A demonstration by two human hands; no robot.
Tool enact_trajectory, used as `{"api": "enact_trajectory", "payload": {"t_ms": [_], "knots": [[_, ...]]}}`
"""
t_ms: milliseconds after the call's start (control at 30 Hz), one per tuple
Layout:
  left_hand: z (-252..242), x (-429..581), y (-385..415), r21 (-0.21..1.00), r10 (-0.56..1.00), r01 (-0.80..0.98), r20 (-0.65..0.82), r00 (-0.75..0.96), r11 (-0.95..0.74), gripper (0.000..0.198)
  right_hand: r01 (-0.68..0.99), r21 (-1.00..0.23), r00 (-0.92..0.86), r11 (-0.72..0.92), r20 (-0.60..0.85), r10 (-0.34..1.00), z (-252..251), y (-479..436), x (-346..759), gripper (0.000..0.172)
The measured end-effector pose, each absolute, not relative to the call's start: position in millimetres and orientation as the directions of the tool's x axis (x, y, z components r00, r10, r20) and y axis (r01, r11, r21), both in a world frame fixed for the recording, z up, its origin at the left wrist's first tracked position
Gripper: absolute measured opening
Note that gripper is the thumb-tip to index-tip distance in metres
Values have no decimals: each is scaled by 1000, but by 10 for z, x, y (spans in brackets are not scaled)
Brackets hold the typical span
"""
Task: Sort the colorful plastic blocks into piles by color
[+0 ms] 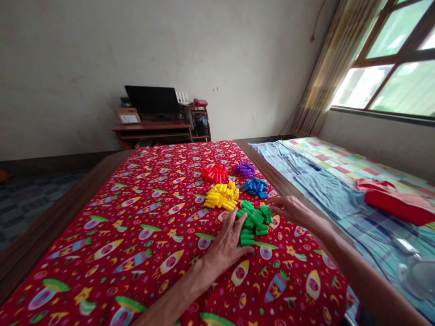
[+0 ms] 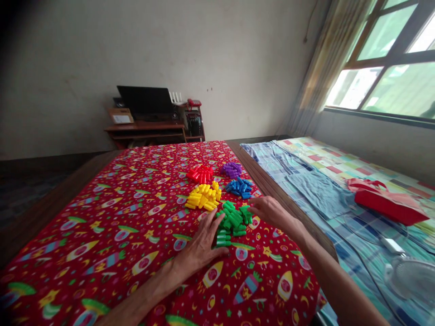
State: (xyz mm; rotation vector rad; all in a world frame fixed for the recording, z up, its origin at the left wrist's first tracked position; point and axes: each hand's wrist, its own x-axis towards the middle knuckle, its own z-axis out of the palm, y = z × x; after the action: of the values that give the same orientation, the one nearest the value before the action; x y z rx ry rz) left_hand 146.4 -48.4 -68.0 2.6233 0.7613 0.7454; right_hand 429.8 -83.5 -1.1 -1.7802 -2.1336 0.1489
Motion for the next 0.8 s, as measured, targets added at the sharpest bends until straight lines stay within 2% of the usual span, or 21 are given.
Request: {"api": "enact_trajectory", "payload": {"t_ms": [133, 267, 367, 567, 700, 800], "knots": [[-774, 1448, -442, 423, 648, 501, 363, 670, -755, 86, 879, -389, -208, 277, 210, 955, -79, -1085, 4287, 41], [-746, 1553, -418, 476, 664, 487, 338, 667, -732, 81, 834, -435, -290, 338, 174, 941, -66, -993, 4114, 18], [-693, 1614, -422, 539, 669, 451, 321, 670, -711, 78, 809, -471, -325, 352, 141, 935, -40, -893, 4029, 12], [-588, 1619, -453, 591, 673, 416, 317, 668, -691, 77, 863, -395, -242, 315, 223, 944, 82, -1067, 3960, 23], [-571, 1574, -407, 575, 708, 467, 310, 635, -671, 83, 898, -311, -215, 311, 308, 927, 98, -1148, 3975, 35], [-614, 1579, -357, 539, 738, 531, 299, 605, -654, 79, 911, -283, -213, 300, 300, 930, 42, -1090, 3998, 34]]}}
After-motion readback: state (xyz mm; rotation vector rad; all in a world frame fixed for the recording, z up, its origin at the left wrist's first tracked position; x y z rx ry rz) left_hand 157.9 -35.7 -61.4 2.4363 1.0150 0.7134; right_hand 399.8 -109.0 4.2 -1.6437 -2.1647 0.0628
